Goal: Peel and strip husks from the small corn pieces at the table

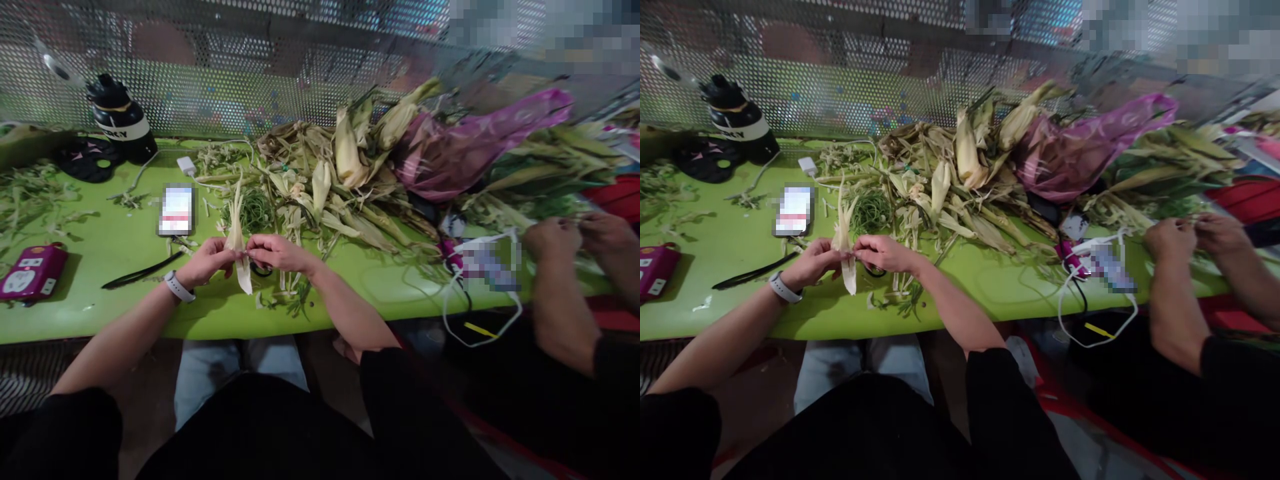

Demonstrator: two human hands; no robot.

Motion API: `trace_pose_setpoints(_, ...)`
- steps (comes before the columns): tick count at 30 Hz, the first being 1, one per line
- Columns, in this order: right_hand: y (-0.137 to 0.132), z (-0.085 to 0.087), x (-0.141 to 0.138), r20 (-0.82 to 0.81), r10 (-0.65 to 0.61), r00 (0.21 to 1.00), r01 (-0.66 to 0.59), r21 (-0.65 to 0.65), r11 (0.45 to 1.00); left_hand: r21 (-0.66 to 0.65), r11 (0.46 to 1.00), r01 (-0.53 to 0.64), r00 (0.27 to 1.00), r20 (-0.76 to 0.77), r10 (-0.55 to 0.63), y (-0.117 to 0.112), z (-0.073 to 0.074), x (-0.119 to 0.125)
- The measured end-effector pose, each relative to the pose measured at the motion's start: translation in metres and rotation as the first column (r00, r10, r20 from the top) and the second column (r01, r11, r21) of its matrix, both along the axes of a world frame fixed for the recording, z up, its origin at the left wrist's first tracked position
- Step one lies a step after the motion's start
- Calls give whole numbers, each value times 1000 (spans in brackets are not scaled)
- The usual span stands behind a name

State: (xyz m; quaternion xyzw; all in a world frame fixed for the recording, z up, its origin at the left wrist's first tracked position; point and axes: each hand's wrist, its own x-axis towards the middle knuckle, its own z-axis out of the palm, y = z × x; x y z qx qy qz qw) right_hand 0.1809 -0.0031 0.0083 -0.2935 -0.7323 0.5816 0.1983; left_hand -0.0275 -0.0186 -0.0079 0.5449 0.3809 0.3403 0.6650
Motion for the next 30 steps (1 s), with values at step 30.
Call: trace_pose_setpoints(30, -11, 6, -7, 109, -127, 986, 104, 196, 975, 21, 993, 112, 993, -42, -111, -3, -3, 1)
